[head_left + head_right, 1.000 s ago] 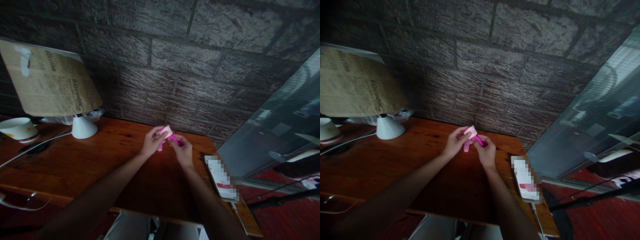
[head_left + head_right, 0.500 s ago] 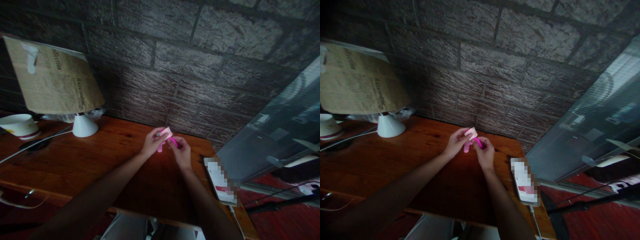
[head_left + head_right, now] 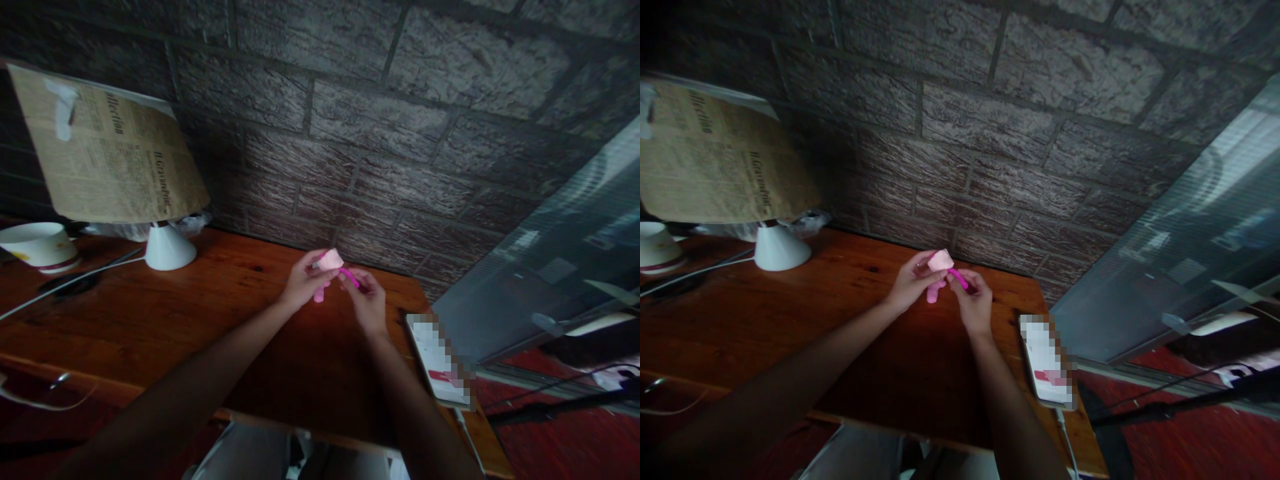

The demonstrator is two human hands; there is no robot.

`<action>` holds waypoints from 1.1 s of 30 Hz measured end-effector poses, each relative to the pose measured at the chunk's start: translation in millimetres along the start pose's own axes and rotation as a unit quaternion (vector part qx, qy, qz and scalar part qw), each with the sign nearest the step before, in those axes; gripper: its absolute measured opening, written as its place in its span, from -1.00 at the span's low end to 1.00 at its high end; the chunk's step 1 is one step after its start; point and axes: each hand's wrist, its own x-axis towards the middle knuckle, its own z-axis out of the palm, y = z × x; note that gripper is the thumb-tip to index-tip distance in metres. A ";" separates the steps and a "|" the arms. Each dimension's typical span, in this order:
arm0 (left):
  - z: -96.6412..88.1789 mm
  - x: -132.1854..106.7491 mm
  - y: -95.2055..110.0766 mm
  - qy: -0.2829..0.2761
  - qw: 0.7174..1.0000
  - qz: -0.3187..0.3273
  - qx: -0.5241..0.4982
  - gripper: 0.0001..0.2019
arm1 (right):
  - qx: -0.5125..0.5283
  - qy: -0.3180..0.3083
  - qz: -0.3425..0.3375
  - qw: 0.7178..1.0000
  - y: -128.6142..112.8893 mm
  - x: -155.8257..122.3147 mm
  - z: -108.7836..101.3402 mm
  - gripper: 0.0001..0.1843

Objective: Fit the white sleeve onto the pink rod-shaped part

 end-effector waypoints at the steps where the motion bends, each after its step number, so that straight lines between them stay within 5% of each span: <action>1: -0.3 0.4 0.3 0.004 1.000 0.003 0.002 -0.47 | -0.005 -0.005 -0.003 1.000 -0.9 -0.2 0.1 -0.70; 16: -2.6 1.9 5.4 0.042 0.999 -0.001 0.022 -0.51 | -0.066 -0.028 -0.027 0.997 -0.2 -3.2 -3.1 -0.66; 33: -4.5 1.6 11.8 0.031 0.999 -0.020 -0.016 -0.48 | 0.023 -0.072 -0.006 0.997 0.5 -0.8 -1.9 -0.60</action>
